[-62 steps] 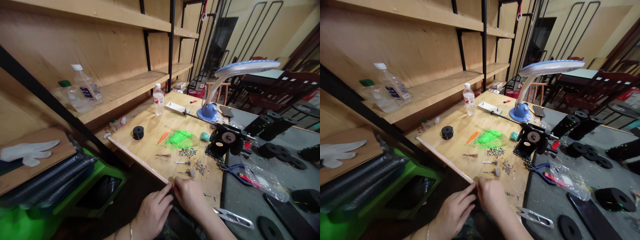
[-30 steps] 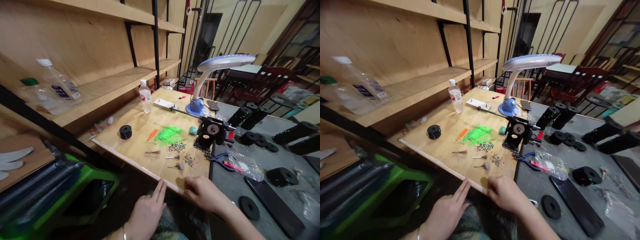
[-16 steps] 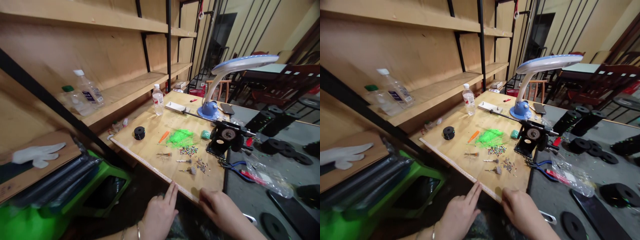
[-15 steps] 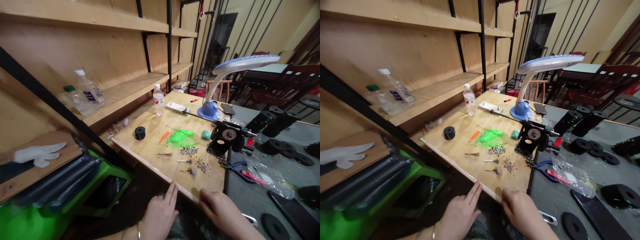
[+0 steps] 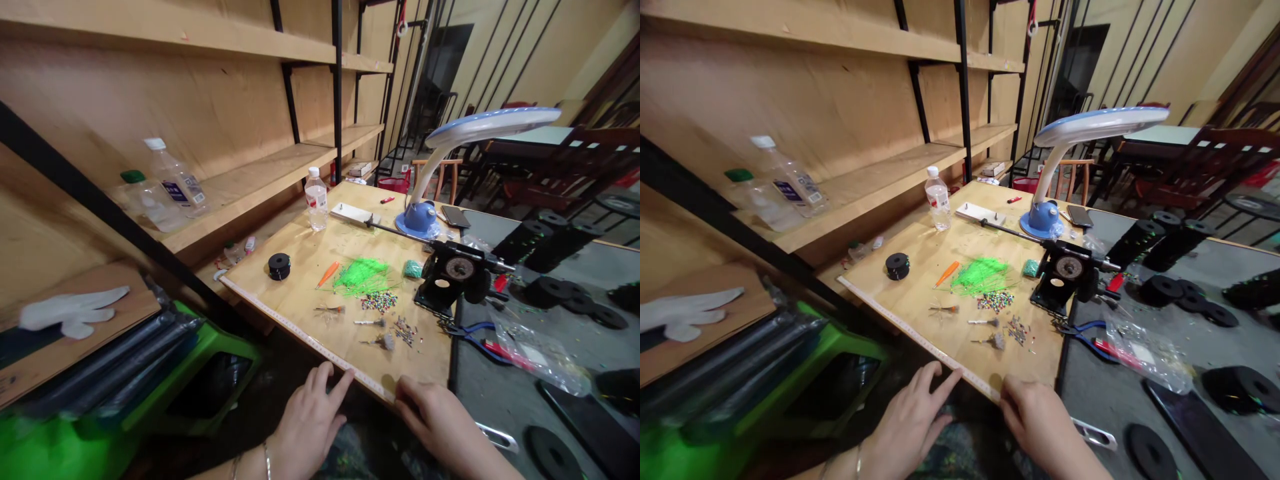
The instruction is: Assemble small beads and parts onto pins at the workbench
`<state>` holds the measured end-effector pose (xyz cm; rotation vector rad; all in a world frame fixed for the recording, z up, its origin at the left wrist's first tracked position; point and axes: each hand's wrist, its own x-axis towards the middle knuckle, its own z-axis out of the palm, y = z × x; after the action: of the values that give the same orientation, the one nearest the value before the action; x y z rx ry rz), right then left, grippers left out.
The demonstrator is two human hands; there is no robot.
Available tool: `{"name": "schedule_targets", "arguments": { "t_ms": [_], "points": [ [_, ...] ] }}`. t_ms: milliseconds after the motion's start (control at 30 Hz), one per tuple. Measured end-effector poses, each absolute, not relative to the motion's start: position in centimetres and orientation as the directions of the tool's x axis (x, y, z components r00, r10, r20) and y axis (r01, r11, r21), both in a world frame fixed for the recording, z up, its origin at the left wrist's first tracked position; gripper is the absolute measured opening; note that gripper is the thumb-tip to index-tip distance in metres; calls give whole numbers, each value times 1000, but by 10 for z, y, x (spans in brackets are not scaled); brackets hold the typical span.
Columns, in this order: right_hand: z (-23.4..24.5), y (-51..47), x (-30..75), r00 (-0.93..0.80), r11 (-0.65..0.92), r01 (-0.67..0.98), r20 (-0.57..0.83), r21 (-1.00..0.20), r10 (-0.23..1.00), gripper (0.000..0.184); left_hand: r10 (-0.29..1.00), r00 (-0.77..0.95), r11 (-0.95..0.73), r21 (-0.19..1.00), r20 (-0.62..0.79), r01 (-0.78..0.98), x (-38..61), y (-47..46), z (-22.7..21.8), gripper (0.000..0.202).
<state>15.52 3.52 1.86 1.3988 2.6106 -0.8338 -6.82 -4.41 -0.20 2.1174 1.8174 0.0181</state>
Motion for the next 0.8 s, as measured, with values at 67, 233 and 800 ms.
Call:
{"name": "schedule_targets", "arguments": {
  "t_ms": [67,233,800],
  "points": [
    [19,35,155,-589,445,785,-296,-432,752,17,955,193,-124,289,-225,949,-71,-43,-1,65],
    [21,34,155,-596,453,780,-292,-431,748,16,941,233,-145,330,-244,933,-76,-40,0,62],
    [23,33,153,-581,437,792,-308,-426,754,18,953,240,-164,350,-186,922,-79,-44,-5,59]
  ]
}}
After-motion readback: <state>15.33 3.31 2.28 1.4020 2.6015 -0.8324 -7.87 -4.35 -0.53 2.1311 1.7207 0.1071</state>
